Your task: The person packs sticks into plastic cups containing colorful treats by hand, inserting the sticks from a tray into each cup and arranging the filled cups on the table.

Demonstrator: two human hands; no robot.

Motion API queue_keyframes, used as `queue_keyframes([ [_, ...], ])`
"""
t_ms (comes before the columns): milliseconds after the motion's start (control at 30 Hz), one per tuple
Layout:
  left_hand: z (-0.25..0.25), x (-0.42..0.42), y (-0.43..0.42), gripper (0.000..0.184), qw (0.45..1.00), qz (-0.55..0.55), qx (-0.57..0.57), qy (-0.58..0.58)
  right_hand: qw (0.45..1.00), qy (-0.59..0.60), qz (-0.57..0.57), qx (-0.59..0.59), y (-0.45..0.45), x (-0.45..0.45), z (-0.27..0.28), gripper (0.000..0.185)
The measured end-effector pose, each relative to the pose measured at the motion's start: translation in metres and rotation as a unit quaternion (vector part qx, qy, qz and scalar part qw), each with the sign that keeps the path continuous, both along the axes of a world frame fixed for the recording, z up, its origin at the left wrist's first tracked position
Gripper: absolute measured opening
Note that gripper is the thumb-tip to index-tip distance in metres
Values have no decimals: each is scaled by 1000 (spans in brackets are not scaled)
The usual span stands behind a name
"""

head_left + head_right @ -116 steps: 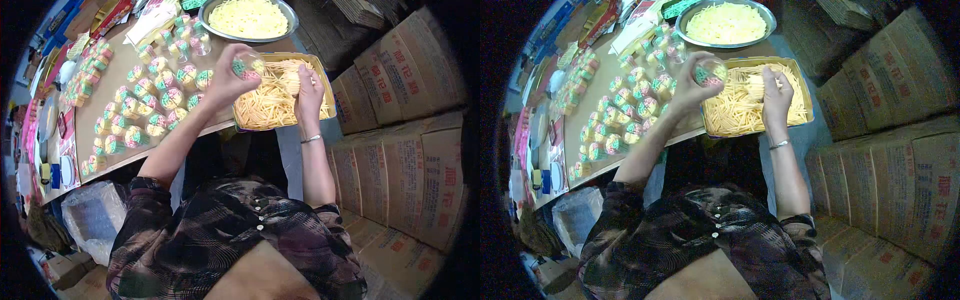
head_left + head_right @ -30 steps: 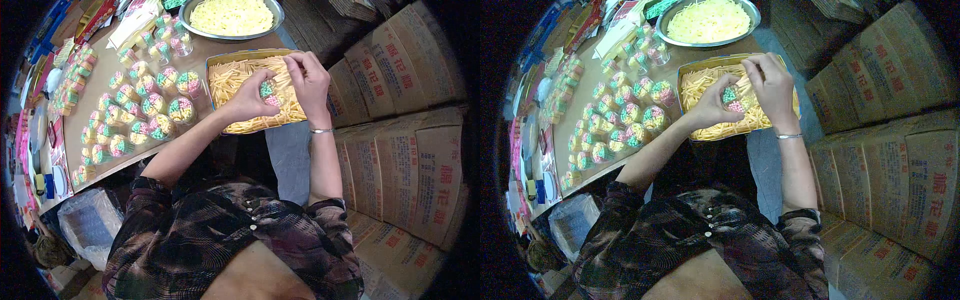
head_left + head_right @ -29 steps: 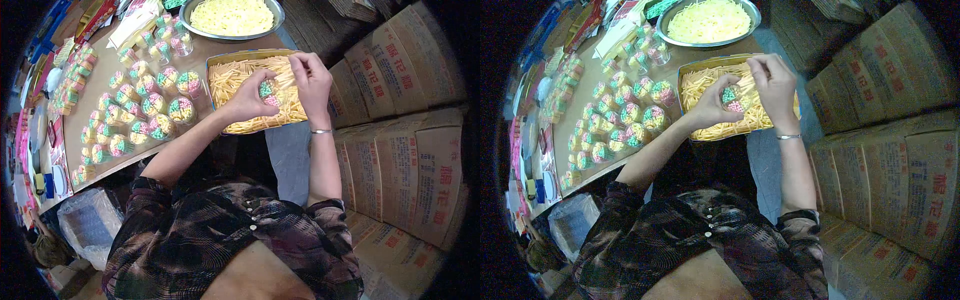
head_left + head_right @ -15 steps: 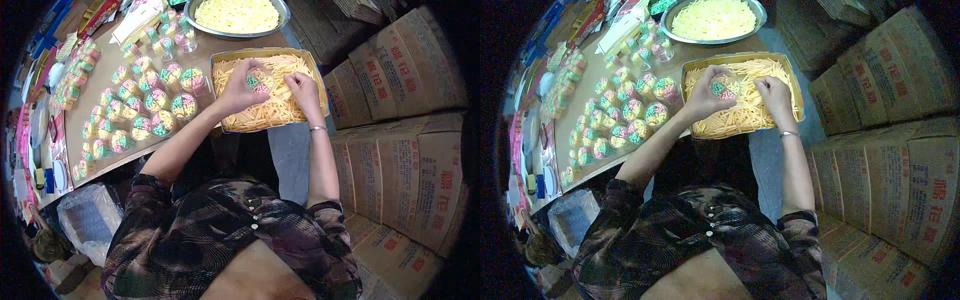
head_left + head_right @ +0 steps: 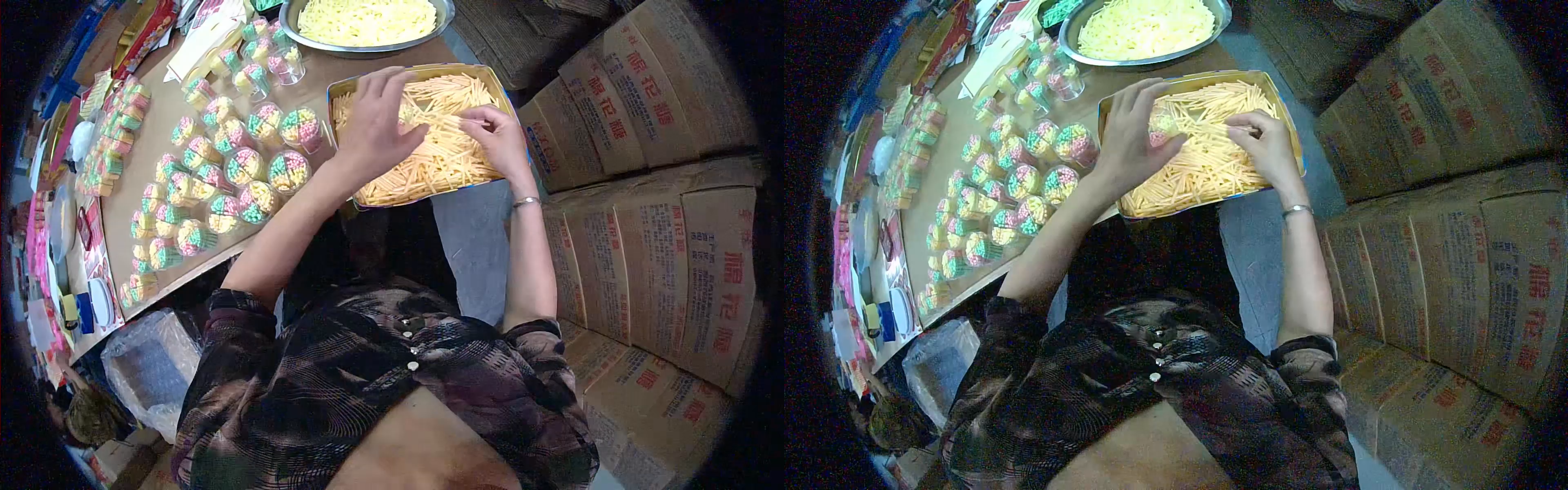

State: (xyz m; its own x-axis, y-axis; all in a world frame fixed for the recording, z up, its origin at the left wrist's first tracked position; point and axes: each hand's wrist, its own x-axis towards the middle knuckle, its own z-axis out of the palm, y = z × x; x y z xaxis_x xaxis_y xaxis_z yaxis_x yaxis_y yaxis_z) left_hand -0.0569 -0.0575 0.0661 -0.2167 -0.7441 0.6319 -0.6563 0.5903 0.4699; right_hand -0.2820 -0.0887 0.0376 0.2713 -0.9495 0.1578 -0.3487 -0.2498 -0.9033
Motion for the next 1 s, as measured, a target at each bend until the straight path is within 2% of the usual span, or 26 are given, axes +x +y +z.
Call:
queue_keyframes([
  [33, 2, -6, 2, 49, 997, -9, -78, -8, 999, -31, -1, -19, 1, 1, 0, 13],
  [67, 1, -13, 1, 49, 997, -7, -79, -7, 999, -30, 1, -20, 3, 4, 3, 13],
  [200, -11, -46, -9, 29, 991, 26, 81, 101, 985, -173, -17, -9, 17, 10, 22, 13],
  [233, -9, -50, -11, 29, 991, 24, 78, 102, 985, -172, -18, -13, 19, 9, 24, 13],
  [300, -4, -57, -14, 21, 947, -45, 209, 240, 985, -165, -16, -46, 24, 9, 24, 16],
  [367, 1, -61, -16, 18, 863, -110, 331, 365, 984, -160, -10, -80, 27, 12, 26, 19],
  [567, -8, -61, -7, 16, 884, -90, 241, 390, 983, -42, -68, -164, 46, 27, 44, 24],
  [700, -1, -42, 0, 14, 861, -65, 290, 413, 974, 39, 13, -224, 84, 31, 113, 33],
  [733, -2, -40, 2, 14, 862, -64, 293, 407, 977, -121, 91, -149, 105, 36, 143, 40],
  [767, -2, -39, 4, 14, 863, -70, 285, 410, 944, -277, 164, -70, 123, 41, 162, 47],
  [833, -3, -37, 3, 14, 867, -85, 266, 413, 948, -278, 141, -59, 133, 12, 171, 47],
  [900, -9, -33, 11, 13, 887, -84, 251, 378, 958, -263, 107, -34, 173, 22, 152, 47],
  [933, -10, -36, 5, 13, 906, -72, 217, 356, 963, -240, 111, -41, 139, 17, 156, 47],
  [1000, 11, -31, -2, 12, 919, -89, 177, 341, 969, -219, 98, -55, 134, 10, 165, 47],
])
